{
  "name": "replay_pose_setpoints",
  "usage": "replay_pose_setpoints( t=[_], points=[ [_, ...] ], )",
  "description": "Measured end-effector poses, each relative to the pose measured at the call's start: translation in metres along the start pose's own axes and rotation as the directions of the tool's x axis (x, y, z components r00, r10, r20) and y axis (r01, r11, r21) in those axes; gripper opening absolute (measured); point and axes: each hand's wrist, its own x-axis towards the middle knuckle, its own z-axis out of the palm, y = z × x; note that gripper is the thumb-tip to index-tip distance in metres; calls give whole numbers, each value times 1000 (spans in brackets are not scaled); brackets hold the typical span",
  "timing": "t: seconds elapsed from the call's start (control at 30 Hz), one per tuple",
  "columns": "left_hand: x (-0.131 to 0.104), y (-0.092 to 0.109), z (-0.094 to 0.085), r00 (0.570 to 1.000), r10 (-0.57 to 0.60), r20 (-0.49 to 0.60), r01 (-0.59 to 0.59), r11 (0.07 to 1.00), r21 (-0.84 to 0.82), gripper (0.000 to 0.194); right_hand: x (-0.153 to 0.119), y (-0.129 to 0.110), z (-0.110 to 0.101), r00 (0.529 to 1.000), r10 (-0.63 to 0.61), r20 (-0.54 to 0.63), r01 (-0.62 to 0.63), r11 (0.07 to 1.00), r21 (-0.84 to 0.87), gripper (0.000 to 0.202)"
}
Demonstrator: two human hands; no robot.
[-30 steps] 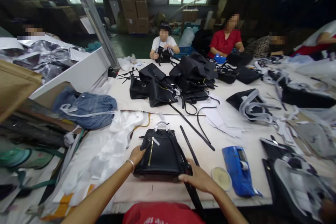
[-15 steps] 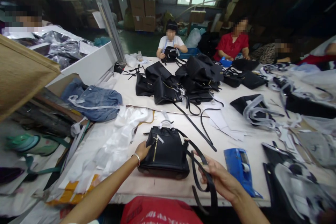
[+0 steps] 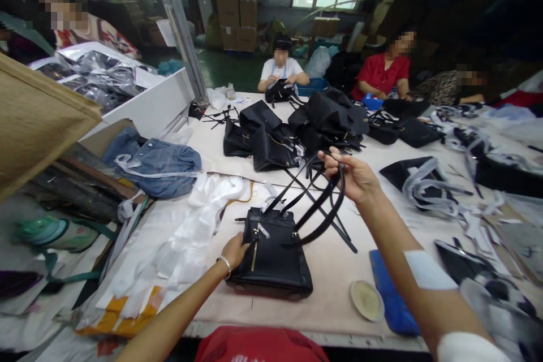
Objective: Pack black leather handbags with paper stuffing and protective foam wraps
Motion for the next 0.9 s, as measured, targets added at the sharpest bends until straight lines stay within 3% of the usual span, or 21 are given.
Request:
replay_pose_setpoints(
  t=[0.07,0.1,0.13,0.2,0.3,0.4,0.47,0.53,0.6,0.67,0.73,0.8,0.87,0.9],
  points=[
    [2,0,1,999,16,28,-17,1000,21,20,31,3,-11,993,-99,-65,79,962,-260,52],
    [4,-1,3,999,28,44,-29,999,32,21,43,11,-17,980,-157,-121,88,891,-445,58],
    [8,-4,5,997,45,61,-48,998,42,21,51,22,-25,963,-211,-166,57,766,-640,60],
    [17,-14,11,991,99,91,-103,994,47,24,54,54,-41,980,-108,-168,-126,323,-938,61],
    [30,-36,19,966,227,126,-227,974,-15,35,25,117,-65,974,-13,-228,-223,153,-963,70],
    [37,-49,24,933,316,171,-300,947,-111,42,-28,166,-90,965,74,-253,-258,57,-965,63],
    [37,-47,25,913,338,230,-307,938,-162,44,-61,176,-115,953,130,-274,-278,11,-961,46],
    [39,-41,28,897,336,288,-293,939,-180,46,-83,166,-147,937,126,-326,-324,-30,-945,25],
    [42,-37,33,891,316,325,-275,947,-168,47,-88,146,-183,914,60,-402,-398,-64,-915,21],
    [48,-39,39,900,278,336,-246,960,-135,47,-80,127,-213,882,-20,-470,-470,-86,-879,27],
    [53,-40,43,923,219,315,-200,975,-92,47,-64,117,-231,864,-71,-498,-503,-97,-859,27],
    [53,-29,41,946,168,277,-159,986,-56,47,-49,122,-230,877,-88,-473,-480,-98,-872,24],
    [43,1,37,948,164,273,-168,986,-8,43,-44,138,-207,918,-62,-391,-395,-82,-915,22],
    [35,22,35,927,186,325,-209,977,38,40,-48,150,-188,946,-49,-320,-322,-67,-944,22]
  ],
)
